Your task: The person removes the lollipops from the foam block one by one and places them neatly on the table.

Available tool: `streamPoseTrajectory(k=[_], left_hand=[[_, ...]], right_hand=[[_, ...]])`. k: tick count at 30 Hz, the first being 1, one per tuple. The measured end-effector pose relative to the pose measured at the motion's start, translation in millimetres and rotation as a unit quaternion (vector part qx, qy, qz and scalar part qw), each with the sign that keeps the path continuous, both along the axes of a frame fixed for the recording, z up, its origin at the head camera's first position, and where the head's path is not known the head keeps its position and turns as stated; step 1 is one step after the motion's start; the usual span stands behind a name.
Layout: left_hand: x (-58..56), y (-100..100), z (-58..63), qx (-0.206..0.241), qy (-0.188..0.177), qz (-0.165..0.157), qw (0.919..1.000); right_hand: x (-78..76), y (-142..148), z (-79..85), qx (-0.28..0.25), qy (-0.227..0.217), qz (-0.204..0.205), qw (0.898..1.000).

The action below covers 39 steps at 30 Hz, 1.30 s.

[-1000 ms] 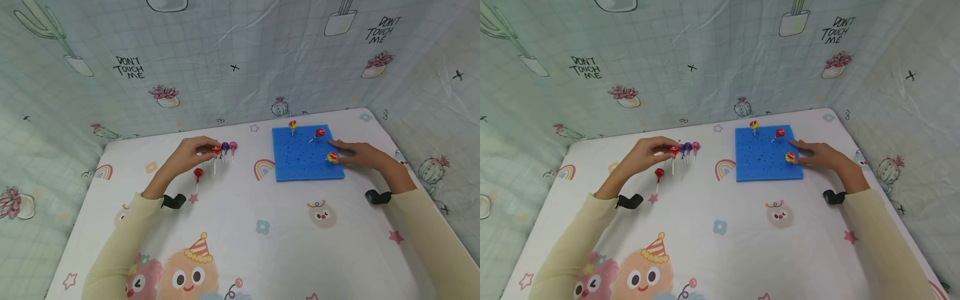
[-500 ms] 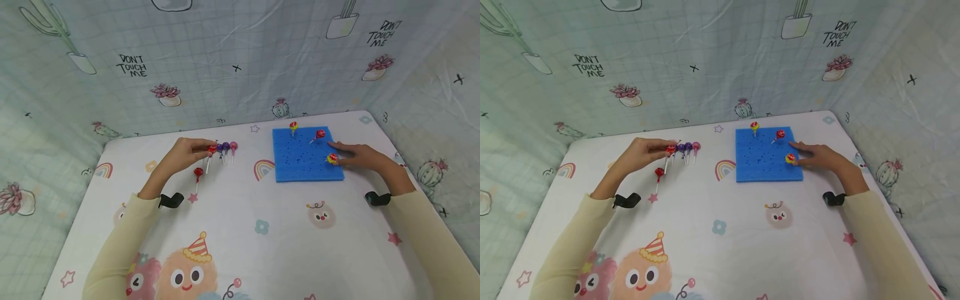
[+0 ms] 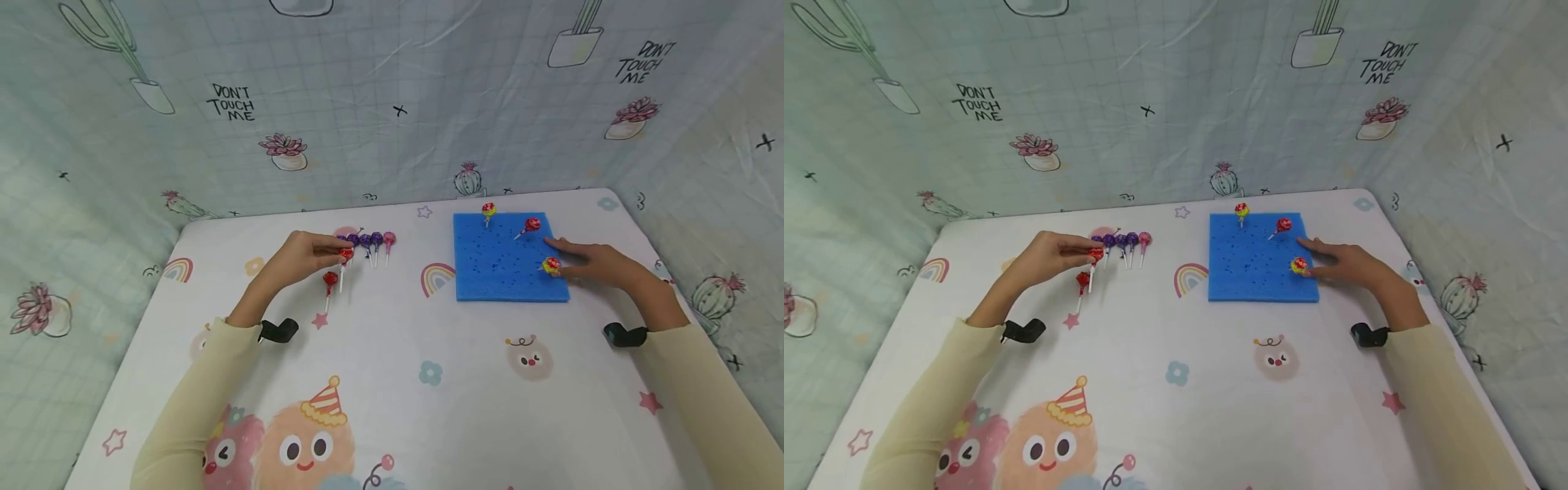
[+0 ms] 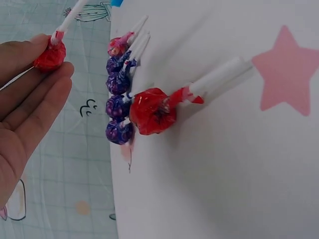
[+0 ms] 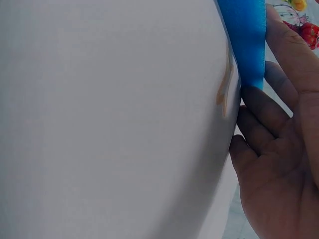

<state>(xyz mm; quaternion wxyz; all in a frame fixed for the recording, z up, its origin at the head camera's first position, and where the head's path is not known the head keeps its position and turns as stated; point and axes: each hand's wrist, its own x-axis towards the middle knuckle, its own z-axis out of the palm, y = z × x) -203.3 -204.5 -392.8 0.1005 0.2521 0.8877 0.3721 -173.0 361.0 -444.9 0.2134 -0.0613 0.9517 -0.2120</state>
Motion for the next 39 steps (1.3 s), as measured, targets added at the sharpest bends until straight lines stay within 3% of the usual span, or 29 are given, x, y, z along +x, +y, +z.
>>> streamPoseTrajectory(k=[10, 18, 23, 39], left_hand=[[1.2, -2, -13.8, -0.023, -0.022, 0.013, 0.9994], [-2.4, -2, -24.4, -0.006, -0.029, -0.006, 0.9995], [-4.8, -1, -27.8, -0.008, -0.029, -0.017, 0.9994], [-13.0, -4, -29.0, -0.075, -0.003, -0.031, 0.9967]], right_hand=[[2.6, 1, -1.1, -0.004, 0.014, 0.006, 1.0], [4.9, -1, 2.0, -0.004, 0.01, 0.003, 1.0], [3.3, 1, -1.2, -0.008, 0.018, 0.005, 1.0], [1.6, 2, -1.8, -0.004, 0.02, 0.01, 1.0]])
